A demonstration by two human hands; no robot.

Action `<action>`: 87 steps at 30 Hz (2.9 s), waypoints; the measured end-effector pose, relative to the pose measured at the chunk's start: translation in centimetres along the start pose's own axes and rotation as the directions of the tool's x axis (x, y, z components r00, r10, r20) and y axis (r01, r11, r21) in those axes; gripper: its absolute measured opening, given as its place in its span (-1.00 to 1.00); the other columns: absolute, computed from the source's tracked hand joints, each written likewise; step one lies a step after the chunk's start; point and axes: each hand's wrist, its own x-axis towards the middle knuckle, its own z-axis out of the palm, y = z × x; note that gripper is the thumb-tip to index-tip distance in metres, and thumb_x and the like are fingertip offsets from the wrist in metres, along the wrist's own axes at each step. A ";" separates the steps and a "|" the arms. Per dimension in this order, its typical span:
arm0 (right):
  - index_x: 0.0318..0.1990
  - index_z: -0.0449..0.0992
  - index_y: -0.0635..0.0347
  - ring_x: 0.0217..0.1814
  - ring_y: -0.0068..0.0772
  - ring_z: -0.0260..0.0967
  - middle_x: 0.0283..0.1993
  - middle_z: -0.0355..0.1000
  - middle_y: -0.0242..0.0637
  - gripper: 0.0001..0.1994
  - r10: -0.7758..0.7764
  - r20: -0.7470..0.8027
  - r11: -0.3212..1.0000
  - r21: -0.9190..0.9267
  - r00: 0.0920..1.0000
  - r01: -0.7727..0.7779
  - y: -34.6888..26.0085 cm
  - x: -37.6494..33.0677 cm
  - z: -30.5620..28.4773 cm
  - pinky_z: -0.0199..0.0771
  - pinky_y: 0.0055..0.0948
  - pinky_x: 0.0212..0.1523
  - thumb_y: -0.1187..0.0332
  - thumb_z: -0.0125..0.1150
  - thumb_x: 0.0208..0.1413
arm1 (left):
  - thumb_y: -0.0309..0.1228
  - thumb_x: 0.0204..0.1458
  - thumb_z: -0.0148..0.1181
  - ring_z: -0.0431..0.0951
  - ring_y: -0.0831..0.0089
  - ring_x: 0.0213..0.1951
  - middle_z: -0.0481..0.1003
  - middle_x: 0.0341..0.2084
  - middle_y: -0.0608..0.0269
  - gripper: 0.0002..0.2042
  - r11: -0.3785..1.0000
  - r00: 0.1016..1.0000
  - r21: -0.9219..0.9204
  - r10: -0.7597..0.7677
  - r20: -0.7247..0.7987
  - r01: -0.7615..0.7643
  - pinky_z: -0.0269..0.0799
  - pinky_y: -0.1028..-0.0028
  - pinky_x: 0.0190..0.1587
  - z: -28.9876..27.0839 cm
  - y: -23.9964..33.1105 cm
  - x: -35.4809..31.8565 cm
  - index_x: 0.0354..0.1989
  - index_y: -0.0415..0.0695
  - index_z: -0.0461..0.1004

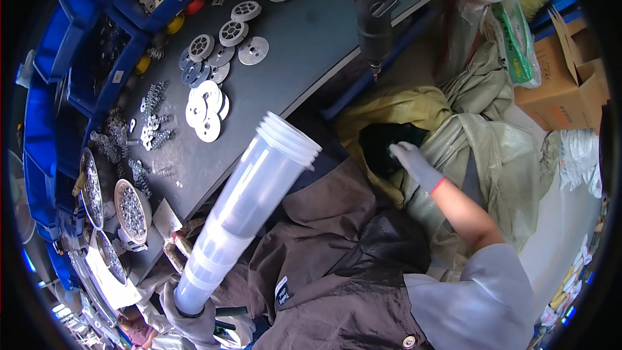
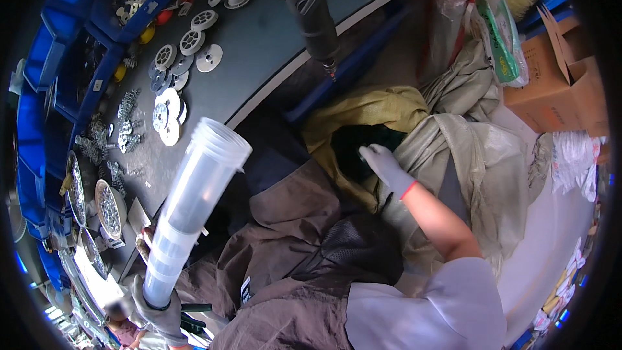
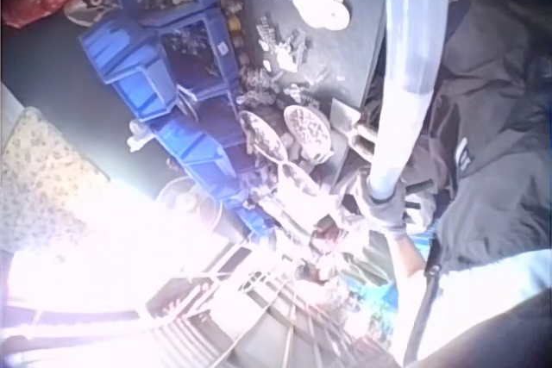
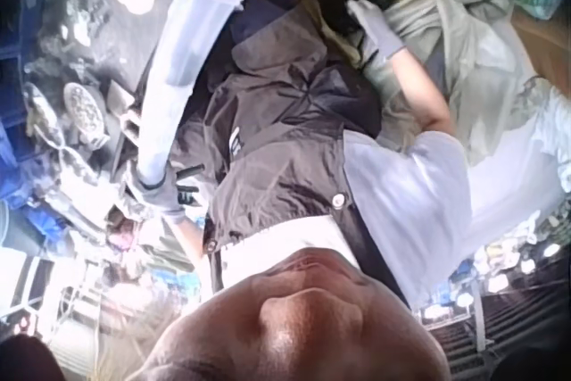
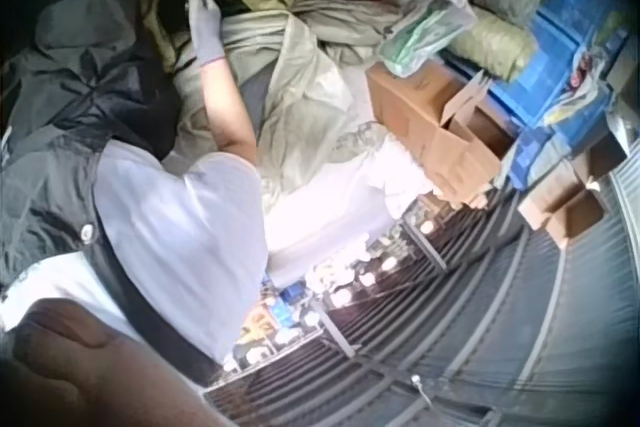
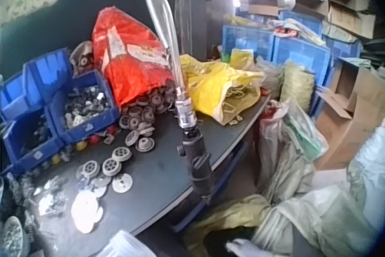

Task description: The person assembles a caulking gun by placing a spring, washer, and metal plate into the handle and driving a screw with a power tool. They then apply a sticker to a plastic tube, insert it into the handle, and place the finished assembly into a plastic bag.

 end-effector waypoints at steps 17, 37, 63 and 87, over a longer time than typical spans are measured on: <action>-0.09 0.46 0.36 -0.42 -0.12 0.51 -0.27 0.45 -0.05 -0.20 -0.771 0.434 -0.290 0.412 -0.466 0.864 -30.9 -23.2 4.5 0.45 -0.37 -0.54 -0.28 0.40 -0.20 | -0.43 -0.50 0.60 0.58 0.46 -0.12 0.59 -0.19 0.21 -0.31 0.607 0.693 -0.630 0.173 0.700 0.485 0.45 0.44 0.01 -3.6 -4.0 -3.9 -0.02 -0.24 0.50; -0.16 0.46 0.25 -0.47 -0.22 0.44 -0.18 0.41 0.01 -0.54 -0.534 0.389 -0.524 0.544 -0.751 0.655 -32.6 -27.3 6.4 0.44 -0.35 -0.51 0.02 0.35 0.02 | -0.38 -0.55 0.49 0.61 0.35 -0.30 0.57 -0.35 0.13 -0.44 0.685 0.933 -0.707 0.116 0.341 0.174 0.48 0.44 -0.16 -5.2 -5.9 -6.4 -0.20 -0.25 0.55; -0.14 0.42 0.34 -0.24 -0.46 0.43 -0.16 0.42 -0.18 -0.67 -0.226 0.635 0.760 -0.359 0.739 0.541 -34.5 -26.5 9.1 0.45 -0.37 -0.24 0.23 -0.17 0.33 | -0.38 -0.61 0.42 0.50 0.15 -0.25 0.48 -0.26 0.17 -0.38 0.979 0.931 0.054 0.202 -0.304 -0.195 0.36 0.24 -0.17 -7.2 -2.8 -3.5 -0.15 -0.05 0.48; -0.35 0.52 0.38 -0.29 -0.41 0.44 -0.43 0.48 -0.13 -0.48 -0.583 0.621 0.496 -0.239 0.524 0.835 -32.1 -18.1 10.2 0.40 -0.40 -0.18 0.11 -0.27 0.34 | -0.17 -0.55 0.53 0.52 0.23 -0.35 0.49 -0.28 0.23 -0.32 0.955 0.912 0.176 0.283 -0.296 -0.239 0.36 0.27 -0.33 -7.2 -1.4 -1.9 -0.08 0.04 0.48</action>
